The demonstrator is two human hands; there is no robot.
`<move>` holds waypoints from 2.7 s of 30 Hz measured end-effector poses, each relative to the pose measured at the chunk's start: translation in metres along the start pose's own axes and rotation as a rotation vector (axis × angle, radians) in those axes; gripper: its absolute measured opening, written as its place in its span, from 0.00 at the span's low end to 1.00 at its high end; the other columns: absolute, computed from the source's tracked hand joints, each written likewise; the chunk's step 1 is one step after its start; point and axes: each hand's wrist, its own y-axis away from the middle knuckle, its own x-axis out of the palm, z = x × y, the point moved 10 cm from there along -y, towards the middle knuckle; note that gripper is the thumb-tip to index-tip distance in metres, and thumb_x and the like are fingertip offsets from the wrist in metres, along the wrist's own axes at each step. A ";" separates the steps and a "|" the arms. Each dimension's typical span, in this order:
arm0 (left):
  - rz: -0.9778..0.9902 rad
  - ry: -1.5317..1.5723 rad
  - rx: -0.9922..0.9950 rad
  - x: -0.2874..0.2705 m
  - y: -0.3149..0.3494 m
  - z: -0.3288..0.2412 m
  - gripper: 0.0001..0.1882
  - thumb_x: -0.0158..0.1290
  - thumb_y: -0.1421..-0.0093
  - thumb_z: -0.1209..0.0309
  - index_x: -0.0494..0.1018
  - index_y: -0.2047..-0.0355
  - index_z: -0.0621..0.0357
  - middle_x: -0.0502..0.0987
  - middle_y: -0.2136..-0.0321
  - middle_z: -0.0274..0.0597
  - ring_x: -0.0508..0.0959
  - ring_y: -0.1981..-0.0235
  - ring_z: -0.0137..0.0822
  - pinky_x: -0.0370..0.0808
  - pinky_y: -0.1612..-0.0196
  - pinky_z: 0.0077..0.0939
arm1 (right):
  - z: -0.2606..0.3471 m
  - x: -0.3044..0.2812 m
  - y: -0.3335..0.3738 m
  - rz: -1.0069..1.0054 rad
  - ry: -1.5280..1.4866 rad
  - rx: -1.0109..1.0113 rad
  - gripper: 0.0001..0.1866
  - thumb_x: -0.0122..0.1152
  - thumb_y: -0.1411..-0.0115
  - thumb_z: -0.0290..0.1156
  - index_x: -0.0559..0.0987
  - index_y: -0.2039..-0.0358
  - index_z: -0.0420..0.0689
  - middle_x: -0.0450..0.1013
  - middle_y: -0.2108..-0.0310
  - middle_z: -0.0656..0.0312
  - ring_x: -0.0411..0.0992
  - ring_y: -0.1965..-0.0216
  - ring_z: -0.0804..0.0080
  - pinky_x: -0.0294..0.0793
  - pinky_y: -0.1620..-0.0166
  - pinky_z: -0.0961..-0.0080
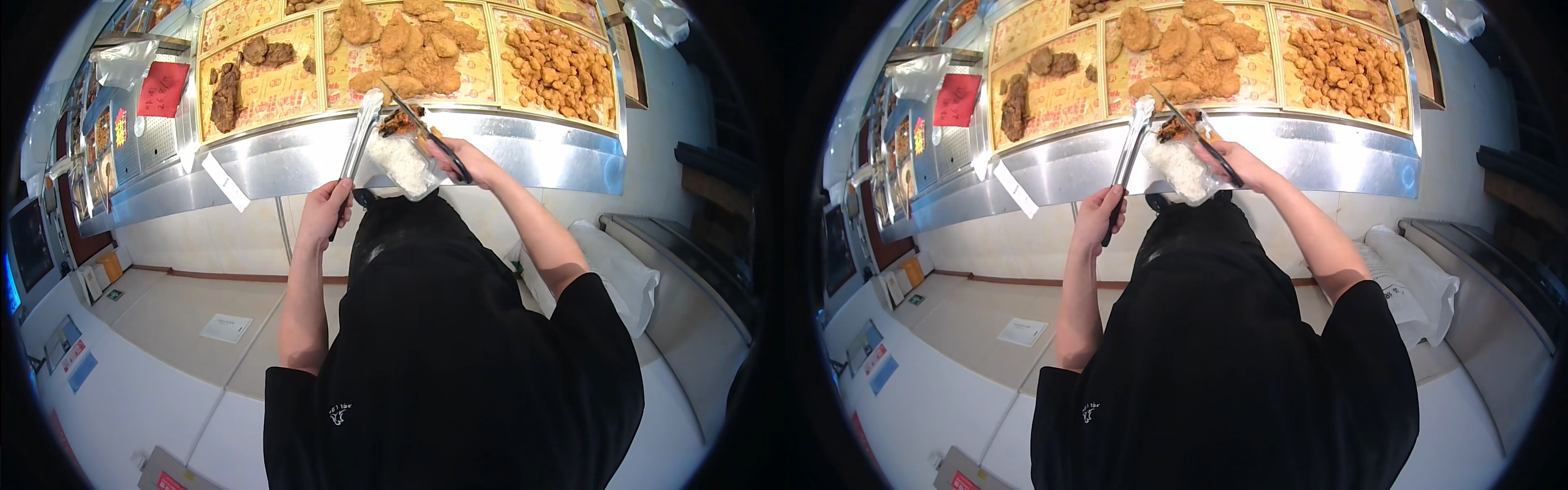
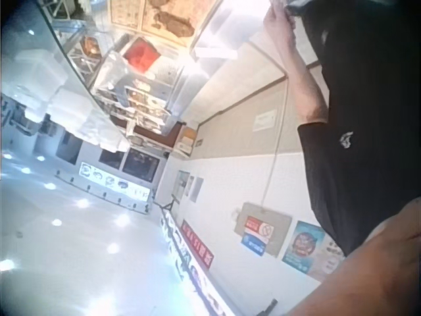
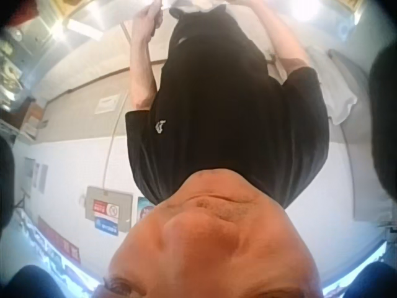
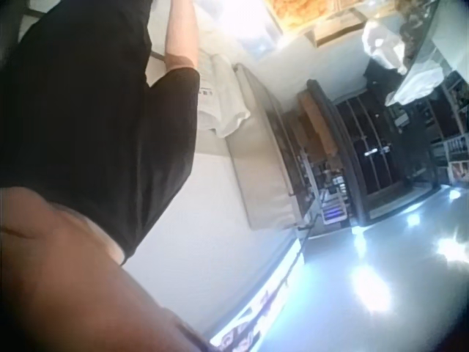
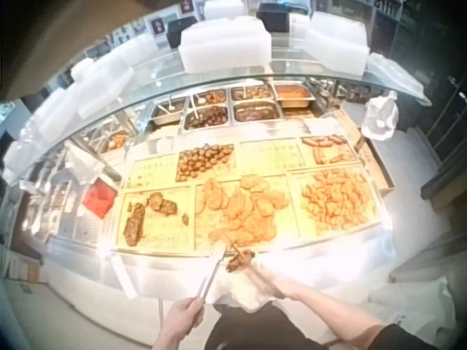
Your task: The person assembles multiple food orders in a cafeteria setting. They scoop various cooked dishes from a buffet line into compartmentalized plastic containers, add rice, and use scissors to cut fried chicken pieces into smaller portions. The person also handles receipts and places items into a refrigerator.
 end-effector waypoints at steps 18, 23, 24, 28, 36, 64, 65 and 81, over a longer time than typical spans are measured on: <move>0.242 -0.181 -0.123 0.008 0.040 0.049 0.18 0.52 0.29 0.58 0.76 0.57 0.62 0.73 0.75 0.30 0.71 0.81 0.21 0.65 0.79 0.16 | -0.025 -0.107 0.057 0.258 0.597 -0.016 0.26 0.67 0.37 0.52 0.81 0.49 0.43 0.73 0.70 0.74 0.65 0.67 0.82 0.67 0.62 0.78; 0.217 -0.180 -0.099 0.020 0.041 0.056 0.15 0.52 0.29 0.60 0.77 0.59 0.62 0.73 0.76 0.30 0.70 0.81 0.21 0.65 0.79 0.16 | -0.036 -0.103 0.063 0.252 0.613 -0.021 0.31 0.65 0.38 0.58 0.80 0.50 0.42 0.73 0.69 0.69 0.67 0.65 0.79 0.69 0.59 0.77; 0.201 -0.172 -0.094 0.023 0.042 0.055 0.15 0.52 0.29 0.60 0.77 0.59 0.62 0.73 0.76 0.30 0.70 0.81 0.21 0.65 0.80 0.15 | -0.040 -0.104 0.059 0.248 0.637 -0.028 0.33 0.63 0.38 0.61 0.79 0.50 0.42 0.73 0.69 0.68 0.67 0.65 0.78 0.69 0.59 0.77; 0.107 -0.094 -0.093 0.037 0.040 0.076 0.14 0.53 0.30 0.61 0.77 0.60 0.61 0.74 0.76 0.29 0.70 0.81 0.20 0.64 0.80 0.15 | -0.061 -0.091 0.060 0.195 0.743 0.052 0.48 0.43 0.41 0.79 0.73 0.48 0.43 0.69 0.68 0.63 0.66 0.68 0.74 0.68 0.63 0.75; 0.030 0.085 -0.089 0.073 0.043 0.096 0.15 0.54 0.31 0.59 0.77 0.63 0.59 0.72 0.79 0.28 0.69 0.82 0.19 0.63 0.81 0.15 | -0.114 -0.030 0.053 0.173 0.205 0.065 0.43 0.46 0.42 0.78 0.72 0.58 0.44 0.63 0.74 0.70 0.64 0.72 0.81 0.64 0.67 0.82; -0.046 -0.087 -0.111 0.064 0.040 0.109 0.19 0.55 0.31 0.56 0.72 0.75 0.55 0.69 0.84 0.27 0.66 0.85 0.18 0.60 0.83 0.16 | -0.127 -0.040 0.016 0.071 0.129 0.079 0.31 0.62 0.40 0.65 0.77 0.66 0.44 0.64 0.83 0.72 0.62 0.83 0.81 0.59 0.78 0.80; -0.057 -0.069 -0.109 0.062 0.042 0.110 0.19 0.55 0.31 0.56 0.72 0.75 0.55 0.69 0.84 0.27 0.66 0.85 0.18 0.60 0.83 0.16 | -0.128 -0.037 0.020 0.087 0.119 0.085 0.33 0.60 0.40 0.66 0.77 0.63 0.44 0.64 0.82 0.72 0.62 0.81 0.81 0.60 0.76 0.80; -0.007 -0.008 -0.139 0.070 0.038 0.115 0.16 0.54 0.30 0.58 0.73 0.71 0.56 0.70 0.81 0.28 0.67 0.85 0.19 0.61 0.83 0.16 | -0.136 -0.021 0.039 0.104 0.147 0.100 0.34 0.55 0.39 0.70 0.76 0.63 0.46 0.65 0.77 0.71 0.62 0.77 0.81 0.63 0.72 0.80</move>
